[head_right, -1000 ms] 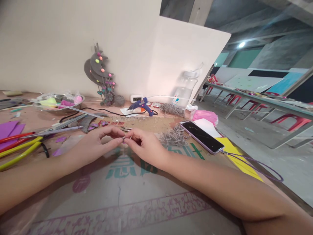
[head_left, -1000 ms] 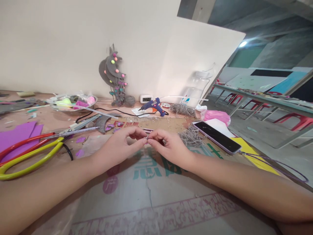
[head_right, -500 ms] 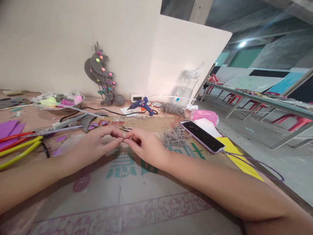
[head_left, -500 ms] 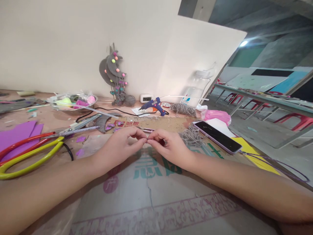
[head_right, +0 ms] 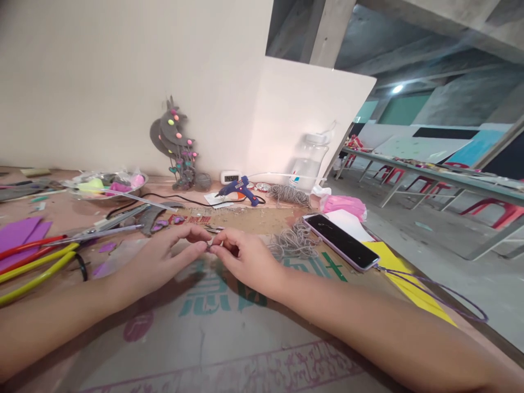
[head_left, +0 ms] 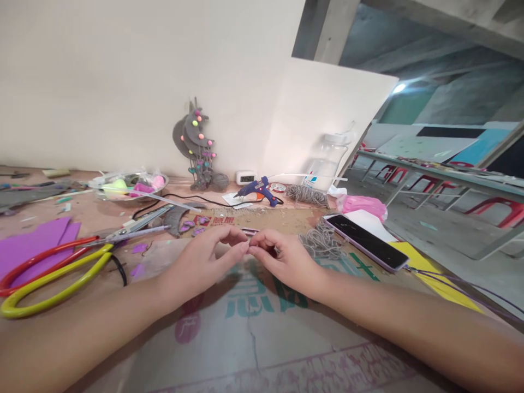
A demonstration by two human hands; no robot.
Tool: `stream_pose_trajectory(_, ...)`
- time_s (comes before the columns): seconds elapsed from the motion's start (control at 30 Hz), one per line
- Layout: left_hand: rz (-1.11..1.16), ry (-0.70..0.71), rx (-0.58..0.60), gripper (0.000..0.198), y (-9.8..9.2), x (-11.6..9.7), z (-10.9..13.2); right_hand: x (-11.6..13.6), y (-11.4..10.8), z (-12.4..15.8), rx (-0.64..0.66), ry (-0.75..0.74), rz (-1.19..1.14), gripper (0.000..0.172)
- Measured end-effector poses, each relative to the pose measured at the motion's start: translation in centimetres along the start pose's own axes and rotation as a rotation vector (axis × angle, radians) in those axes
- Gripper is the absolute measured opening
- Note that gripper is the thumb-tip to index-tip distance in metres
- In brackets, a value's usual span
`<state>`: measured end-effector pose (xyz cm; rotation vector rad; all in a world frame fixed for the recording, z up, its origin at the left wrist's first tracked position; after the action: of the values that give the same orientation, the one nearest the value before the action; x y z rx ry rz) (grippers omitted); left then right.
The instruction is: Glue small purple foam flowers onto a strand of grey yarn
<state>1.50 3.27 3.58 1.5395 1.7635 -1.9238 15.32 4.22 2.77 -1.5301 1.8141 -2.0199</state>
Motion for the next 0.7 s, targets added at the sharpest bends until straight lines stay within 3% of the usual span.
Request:
stream_pose_trajectory(0.37, -0.013, -0.040, 0.020, 0.016, 0.37, 0.26, -0.21, -0.04, 0.15, -0.12, 0.034, 0.001, -0.027, 0.012)
stream_pose_trajectory(0.7, 0.107, -0.044, 0.020, 0.024, 0.18, 0.64, -0.24, -0.35, -0.16, -0.25, 0.000, 0.033, -0.136, 0.013)
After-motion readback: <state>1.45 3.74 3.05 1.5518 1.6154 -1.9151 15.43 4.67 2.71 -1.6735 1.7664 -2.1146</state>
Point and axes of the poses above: each hand's wrist, its own z-axis away from the middle knuckle, its own y-axis out of the palm, x = y × z, the point moved 6 cm from there along -z, towards the middle knuckle, and after that the axes turned 15 degrees about x, right-handed, at the moved point
